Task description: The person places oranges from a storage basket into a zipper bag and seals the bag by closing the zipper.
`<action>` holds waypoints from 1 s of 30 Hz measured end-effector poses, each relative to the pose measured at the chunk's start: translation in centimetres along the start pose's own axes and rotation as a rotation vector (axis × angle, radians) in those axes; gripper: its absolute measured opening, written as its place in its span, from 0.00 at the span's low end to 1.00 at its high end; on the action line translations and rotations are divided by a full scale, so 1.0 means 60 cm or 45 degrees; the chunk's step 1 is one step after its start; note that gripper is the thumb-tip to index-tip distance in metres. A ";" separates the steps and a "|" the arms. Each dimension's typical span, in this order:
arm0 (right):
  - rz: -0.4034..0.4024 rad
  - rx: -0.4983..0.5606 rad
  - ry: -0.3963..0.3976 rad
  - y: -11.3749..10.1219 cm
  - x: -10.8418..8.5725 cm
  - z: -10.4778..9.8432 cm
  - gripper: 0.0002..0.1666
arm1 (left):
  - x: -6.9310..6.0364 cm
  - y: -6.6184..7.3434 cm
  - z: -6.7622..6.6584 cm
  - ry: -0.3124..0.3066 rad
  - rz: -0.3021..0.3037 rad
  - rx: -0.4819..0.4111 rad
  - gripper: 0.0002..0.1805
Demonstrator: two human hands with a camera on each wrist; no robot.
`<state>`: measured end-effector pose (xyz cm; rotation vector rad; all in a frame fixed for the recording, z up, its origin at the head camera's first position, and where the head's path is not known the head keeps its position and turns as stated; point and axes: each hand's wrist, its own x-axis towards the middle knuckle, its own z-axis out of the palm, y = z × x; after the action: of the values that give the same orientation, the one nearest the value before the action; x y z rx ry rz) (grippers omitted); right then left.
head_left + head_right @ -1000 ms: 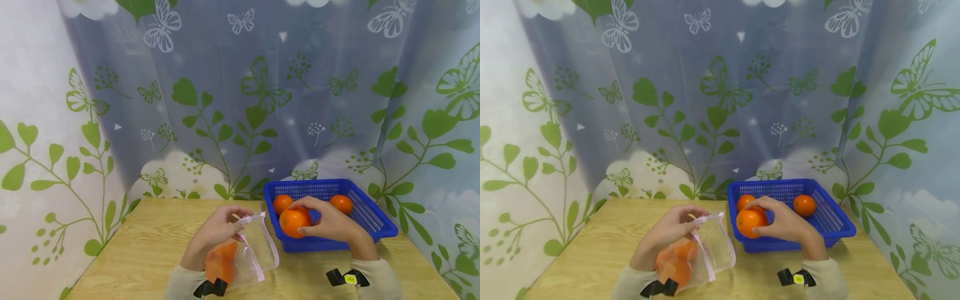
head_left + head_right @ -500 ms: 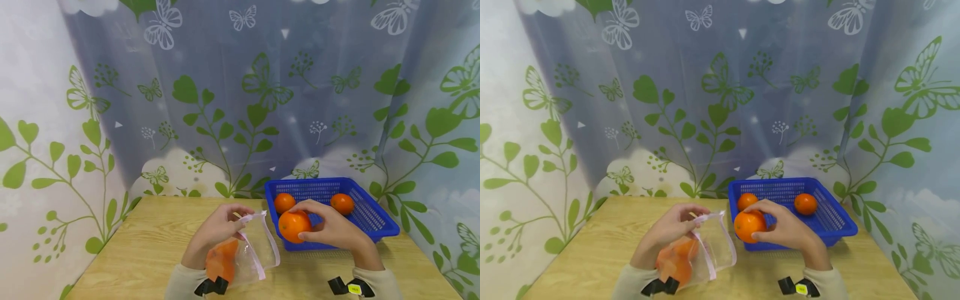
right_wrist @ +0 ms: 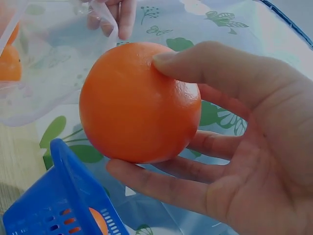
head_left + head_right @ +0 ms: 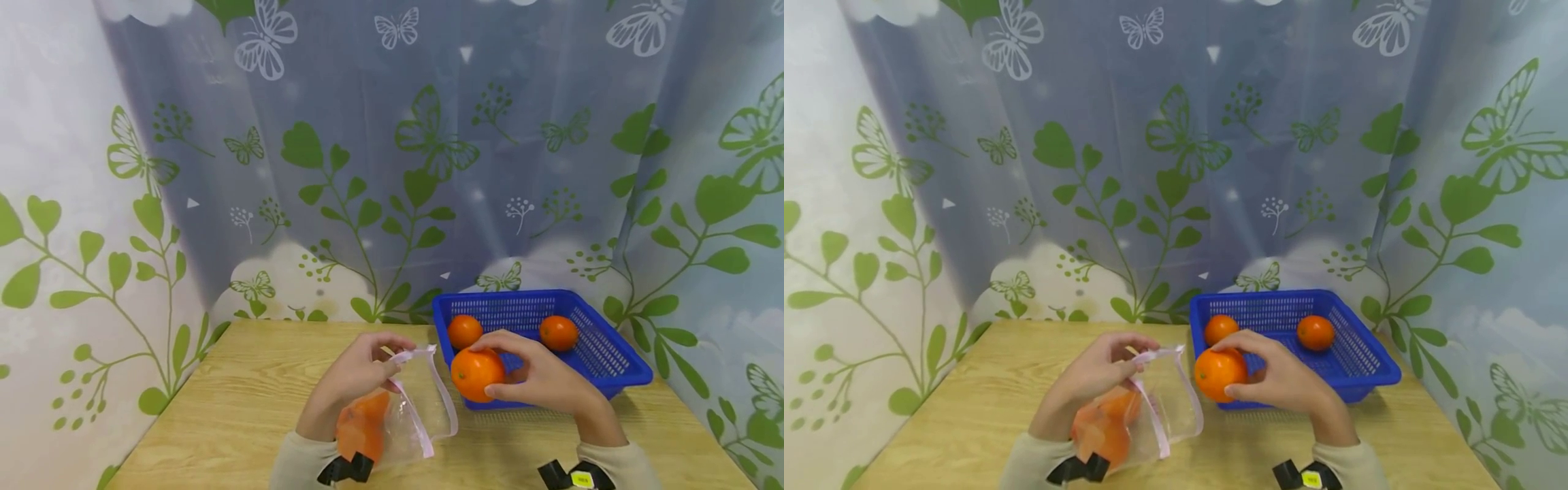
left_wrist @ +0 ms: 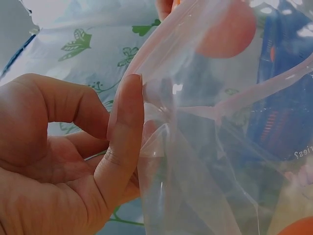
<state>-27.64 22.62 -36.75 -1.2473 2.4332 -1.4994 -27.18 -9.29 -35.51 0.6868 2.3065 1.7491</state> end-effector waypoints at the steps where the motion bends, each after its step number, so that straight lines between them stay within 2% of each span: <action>1: 0.001 -0.001 0.001 0.000 0.000 0.000 0.29 | 0.000 0.000 0.000 -0.001 0.002 -0.001 0.17; 16: -0.005 0.019 -0.015 -0.004 0.006 0.010 0.29 | -0.004 0.002 -0.003 0.002 -0.002 -0.011 0.16; 30: 0.047 -0.098 -0.025 -0.007 0.013 0.023 0.29 | -0.002 -0.001 -0.002 0.010 0.006 0.014 0.16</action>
<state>-27.35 21.00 -36.94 -1.2161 2.5098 -1.3906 -27.17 -9.46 -35.56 0.6888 2.3233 1.7457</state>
